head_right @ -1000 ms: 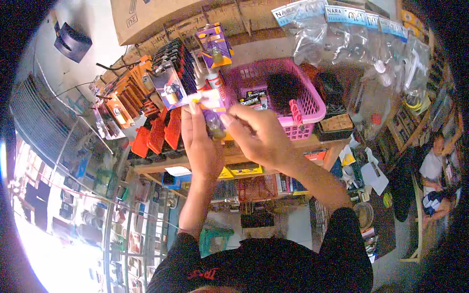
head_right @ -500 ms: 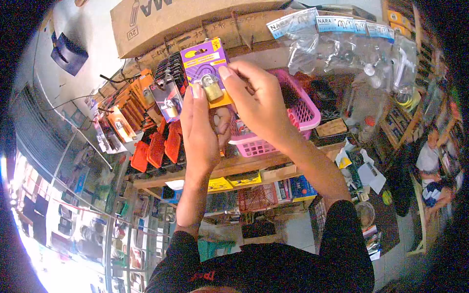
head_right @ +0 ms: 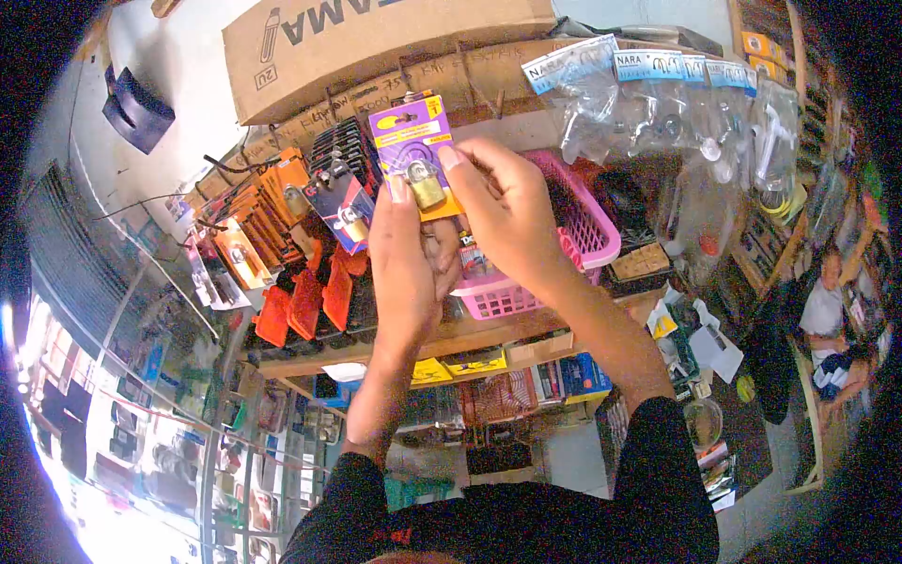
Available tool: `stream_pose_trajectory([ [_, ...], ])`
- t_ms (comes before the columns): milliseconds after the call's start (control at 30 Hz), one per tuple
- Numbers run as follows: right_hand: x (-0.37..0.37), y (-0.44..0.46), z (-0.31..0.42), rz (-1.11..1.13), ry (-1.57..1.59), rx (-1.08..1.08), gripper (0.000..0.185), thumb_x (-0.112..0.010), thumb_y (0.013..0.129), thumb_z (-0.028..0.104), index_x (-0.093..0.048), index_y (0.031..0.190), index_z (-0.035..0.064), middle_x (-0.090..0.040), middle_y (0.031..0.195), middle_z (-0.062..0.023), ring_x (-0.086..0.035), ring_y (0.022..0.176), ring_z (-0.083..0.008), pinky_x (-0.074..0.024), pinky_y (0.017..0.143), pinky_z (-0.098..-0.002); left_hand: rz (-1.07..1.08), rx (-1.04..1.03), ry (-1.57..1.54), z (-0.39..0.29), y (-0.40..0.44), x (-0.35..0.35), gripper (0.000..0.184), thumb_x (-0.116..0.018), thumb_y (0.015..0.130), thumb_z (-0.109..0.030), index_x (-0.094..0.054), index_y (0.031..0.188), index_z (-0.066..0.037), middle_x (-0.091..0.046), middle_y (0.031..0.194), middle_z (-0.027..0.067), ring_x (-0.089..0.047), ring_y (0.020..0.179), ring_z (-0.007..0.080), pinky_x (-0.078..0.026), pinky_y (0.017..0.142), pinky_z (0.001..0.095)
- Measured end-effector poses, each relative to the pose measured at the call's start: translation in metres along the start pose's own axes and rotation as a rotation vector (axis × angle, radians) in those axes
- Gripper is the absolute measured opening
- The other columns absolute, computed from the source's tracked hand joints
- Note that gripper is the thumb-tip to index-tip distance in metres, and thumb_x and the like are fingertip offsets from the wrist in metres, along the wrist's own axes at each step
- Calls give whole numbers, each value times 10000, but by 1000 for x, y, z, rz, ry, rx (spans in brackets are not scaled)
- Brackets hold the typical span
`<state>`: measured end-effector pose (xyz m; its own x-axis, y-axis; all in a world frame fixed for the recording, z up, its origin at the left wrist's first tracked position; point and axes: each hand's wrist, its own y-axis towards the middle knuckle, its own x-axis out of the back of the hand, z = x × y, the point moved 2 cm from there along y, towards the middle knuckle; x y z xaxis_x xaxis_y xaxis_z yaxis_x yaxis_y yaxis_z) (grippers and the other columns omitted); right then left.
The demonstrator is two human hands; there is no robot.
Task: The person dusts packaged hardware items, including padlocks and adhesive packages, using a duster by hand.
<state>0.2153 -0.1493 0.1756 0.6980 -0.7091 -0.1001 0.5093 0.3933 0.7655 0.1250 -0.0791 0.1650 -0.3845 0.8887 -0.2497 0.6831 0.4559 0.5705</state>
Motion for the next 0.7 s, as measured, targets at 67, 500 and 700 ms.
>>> stream_pose_trajectory([
  [67,-1,2,0,9,18,48,196,-554,957,168,-606,886,-8,-553,695,43,-461,615,10,-375,506,-186,-1,49,-50,2,0,-1,307,-314,1031,-375,-441,1026,-95,-388,516,-13,-305,357,42,-234,310,200],
  [500,3,-6,-16,42,1,-75,208,-544,957,155,-610,924,-40,-586,744,23,-496,678,-1,-417,559,-194,-30,64,-222,31,-2,-1,304,-374,1015,-388,-433,1109,-105,-381,506,-19,-318,333,55,-259,288,203],
  [700,5,-6,-36,35,-45,-34,223,-545,953,163,-607,914,-47,-566,697,13,-469,646,-7,-391,533,-207,-51,62,-244,44,-1,3,294,-383,1014,-390,-433,1097,-112,-377,507,-22,-323,341,53,-252,298,204],
])
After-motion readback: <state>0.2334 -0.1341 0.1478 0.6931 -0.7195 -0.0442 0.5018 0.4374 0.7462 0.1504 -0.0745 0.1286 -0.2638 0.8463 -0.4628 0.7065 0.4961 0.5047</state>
